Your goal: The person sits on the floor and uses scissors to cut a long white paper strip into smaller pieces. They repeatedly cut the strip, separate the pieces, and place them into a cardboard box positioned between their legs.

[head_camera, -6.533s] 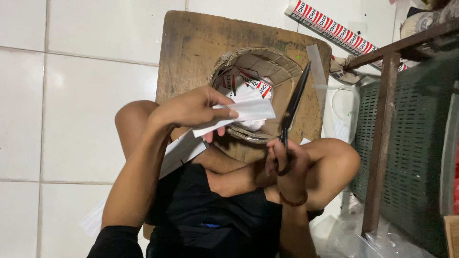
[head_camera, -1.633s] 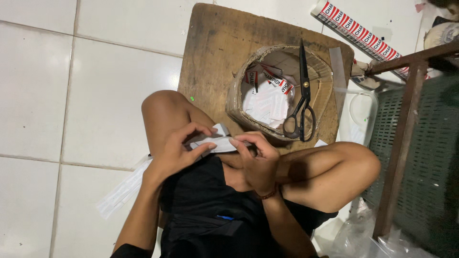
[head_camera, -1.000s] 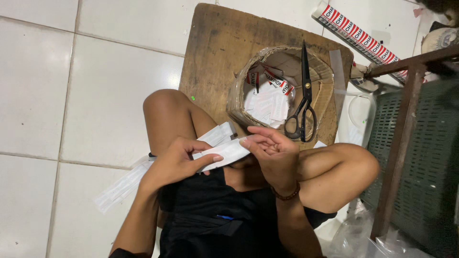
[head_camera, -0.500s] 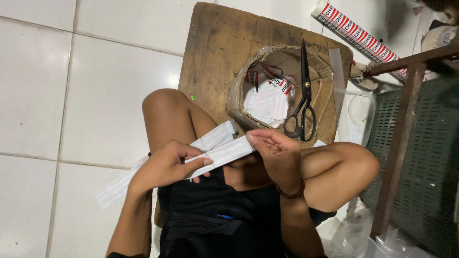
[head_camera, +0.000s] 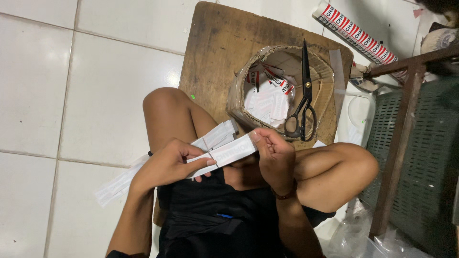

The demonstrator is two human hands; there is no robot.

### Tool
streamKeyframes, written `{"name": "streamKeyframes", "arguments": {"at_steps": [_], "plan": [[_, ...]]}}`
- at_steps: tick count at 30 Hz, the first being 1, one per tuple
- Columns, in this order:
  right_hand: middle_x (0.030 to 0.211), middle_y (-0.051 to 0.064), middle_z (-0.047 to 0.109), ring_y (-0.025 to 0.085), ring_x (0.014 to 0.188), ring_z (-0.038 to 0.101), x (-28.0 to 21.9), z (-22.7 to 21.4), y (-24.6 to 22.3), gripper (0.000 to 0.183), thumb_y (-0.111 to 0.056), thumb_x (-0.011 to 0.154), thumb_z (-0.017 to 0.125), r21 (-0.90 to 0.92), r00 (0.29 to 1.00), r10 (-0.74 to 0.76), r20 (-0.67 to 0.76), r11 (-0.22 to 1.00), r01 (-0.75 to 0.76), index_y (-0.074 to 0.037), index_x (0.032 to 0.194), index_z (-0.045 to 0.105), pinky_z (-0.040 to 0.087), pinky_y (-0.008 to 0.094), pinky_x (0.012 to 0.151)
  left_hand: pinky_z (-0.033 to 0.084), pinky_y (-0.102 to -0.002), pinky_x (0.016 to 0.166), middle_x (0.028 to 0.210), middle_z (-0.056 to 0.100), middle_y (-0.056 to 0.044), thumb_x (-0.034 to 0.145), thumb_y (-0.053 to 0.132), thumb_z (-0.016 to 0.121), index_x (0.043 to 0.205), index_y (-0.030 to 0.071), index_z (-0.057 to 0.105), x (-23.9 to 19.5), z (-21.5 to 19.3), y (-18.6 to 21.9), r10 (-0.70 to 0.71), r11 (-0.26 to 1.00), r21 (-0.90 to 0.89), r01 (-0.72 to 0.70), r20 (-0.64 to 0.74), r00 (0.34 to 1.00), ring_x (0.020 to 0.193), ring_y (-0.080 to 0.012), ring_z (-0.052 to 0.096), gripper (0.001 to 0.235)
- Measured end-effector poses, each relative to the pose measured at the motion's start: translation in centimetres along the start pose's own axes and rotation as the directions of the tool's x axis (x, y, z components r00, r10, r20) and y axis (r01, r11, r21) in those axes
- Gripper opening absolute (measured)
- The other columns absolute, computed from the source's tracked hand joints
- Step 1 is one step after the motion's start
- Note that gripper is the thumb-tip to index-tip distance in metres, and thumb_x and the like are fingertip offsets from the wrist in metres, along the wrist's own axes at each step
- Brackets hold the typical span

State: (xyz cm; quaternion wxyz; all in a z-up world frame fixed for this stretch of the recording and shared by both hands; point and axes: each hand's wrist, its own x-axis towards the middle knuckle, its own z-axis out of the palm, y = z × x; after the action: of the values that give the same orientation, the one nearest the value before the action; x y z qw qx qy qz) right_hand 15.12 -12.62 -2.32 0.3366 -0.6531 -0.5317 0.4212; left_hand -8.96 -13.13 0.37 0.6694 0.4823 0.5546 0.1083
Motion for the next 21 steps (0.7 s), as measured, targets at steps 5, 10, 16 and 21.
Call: {"name": "streamKeyframes", "arguments": {"at_steps": [5, 10, 16, 21], "plan": [[0.066, 0.013, 0.070, 0.010, 0.061, 0.057, 0.0, 0.1, 0.2, 0.016, -0.014, 0.098, 0.063, -0.073, 0.999, -0.034, -0.033, 0.997, 0.032, -0.007, 0.097, 0.077, 0.053, 0.032, 0.059, 0.047, -0.019, 0.048, 0.062, 0.079, -0.007, 0.086, 0.024, 0.072, 0.081, 0.015, 0.085, 0.0, 0.0, 0.2, 0.007, 1.000, -0.003, -0.007, -0.007, 1.000, 0.047, -0.0090, 0.061, 0.017], [0.062, 0.010, 0.066, 0.013, 0.060, 0.055, 0.0, 0.5, 0.0, 0.016, -0.016, 0.098, 0.062, -0.071, 0.997, -0.048, -0.061, 0.996, 0.044, -0.008, 0.094, 0.076, 0.051, 0.031, 0.060, 0.049, -0.020, 0.050, 0.063, 0.079, -0.007, 0.085, 0.024, 0.073, 0.080, 0.013, 0.084, 0.0, 0.1, 0.0, -0.013, 1.000, -0.009, 0.013, -0.016, 1.000, 0.049, -0.0090, 0.062, 0.017], [0.061, 0.013, 0.060, 0.018, 0.055, 0.051, 1.0, -1.0, 0.8, 0.021, -0.012, 0.104, 0.056, -0.064, 0.976, -0.156, -0.153, 0.987, 0.147, -0.001, 0.097, 0.073, 0.047, 0.030, 0.058, 0.053, -0.024, 0.051, 0.067, 0.081, -0.014, 0.080, 0.017, 0.078, 0.077, 0.004, 0.082, -1.4, -1.6, -1.9, -0.088, 0.996, -0.033, 0.086, -0.061, 0.994, 0.052, -0.0158, 0.070, 0.014], [0.057, 0.006, 0.051, 0.012, 0.055, 0.043, 1.8, -1.9, 1.6, 0.014, -0.005, 0.103, 0.059, -0.096, 0.938, -0.231, -0.259, 0.972, 0.213, -0.001, 0.097, 0.071, 0.041, 0.028, 0.054, 0.046, -0.027, 0.047, 0.051, 0.074, -0.018, 0.079, 0.010, 0.081, 0.072, -0.003, 0.083, -5.5, -4.8, -8.0, -0.208, 0.977, -0.081, 0.197, -0.163, 0.965, 0.051, -0.0176, 0.055, 0.015]]}}
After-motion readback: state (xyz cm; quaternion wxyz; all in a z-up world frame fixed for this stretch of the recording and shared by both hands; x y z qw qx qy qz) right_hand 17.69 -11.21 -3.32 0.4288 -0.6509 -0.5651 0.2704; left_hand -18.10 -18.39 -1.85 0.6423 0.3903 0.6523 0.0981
